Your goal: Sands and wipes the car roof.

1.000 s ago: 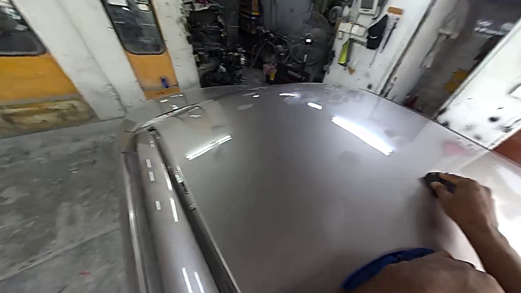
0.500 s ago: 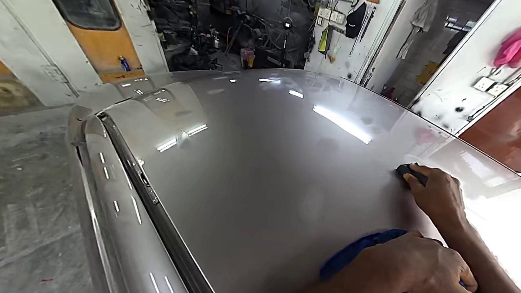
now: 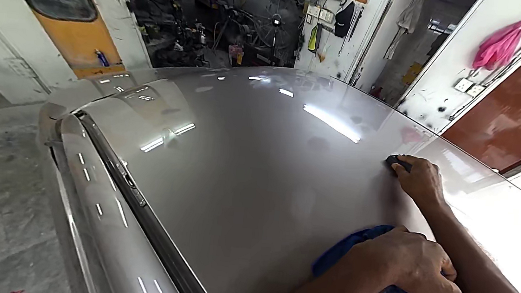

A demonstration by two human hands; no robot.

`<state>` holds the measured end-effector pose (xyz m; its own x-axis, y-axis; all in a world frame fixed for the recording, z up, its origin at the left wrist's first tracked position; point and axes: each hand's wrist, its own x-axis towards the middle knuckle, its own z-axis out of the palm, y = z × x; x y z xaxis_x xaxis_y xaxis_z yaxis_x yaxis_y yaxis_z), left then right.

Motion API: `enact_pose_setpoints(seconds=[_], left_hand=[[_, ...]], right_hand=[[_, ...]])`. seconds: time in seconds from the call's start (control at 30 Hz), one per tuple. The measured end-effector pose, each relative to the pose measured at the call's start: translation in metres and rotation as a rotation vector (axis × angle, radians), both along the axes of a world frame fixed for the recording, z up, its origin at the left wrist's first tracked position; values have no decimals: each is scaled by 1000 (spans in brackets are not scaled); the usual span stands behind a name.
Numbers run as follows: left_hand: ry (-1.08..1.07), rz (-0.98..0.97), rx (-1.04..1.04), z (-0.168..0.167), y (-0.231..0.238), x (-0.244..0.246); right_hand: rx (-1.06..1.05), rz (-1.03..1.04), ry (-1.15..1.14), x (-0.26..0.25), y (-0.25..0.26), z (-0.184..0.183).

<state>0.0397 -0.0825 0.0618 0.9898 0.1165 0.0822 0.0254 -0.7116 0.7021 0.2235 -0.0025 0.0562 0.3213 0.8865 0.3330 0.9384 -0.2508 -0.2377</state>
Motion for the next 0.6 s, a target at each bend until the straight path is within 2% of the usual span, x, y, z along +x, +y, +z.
enact_pose_setpoints(seconds=[0.17,0.37,0.53,0.6], left_hand=[[3,21,7,0,-3,-1],[3,23,11,0,-1,1],[1,30,6,1,-3,0],[3,28,7,0,-2,0]], right_hand=[[47,68,-10,-17,-32,-6],[-1,-3,-9,-1,2,1],[47,88,-16,-16,-30,-5],[44,78,-18,-12,-21,-6]])
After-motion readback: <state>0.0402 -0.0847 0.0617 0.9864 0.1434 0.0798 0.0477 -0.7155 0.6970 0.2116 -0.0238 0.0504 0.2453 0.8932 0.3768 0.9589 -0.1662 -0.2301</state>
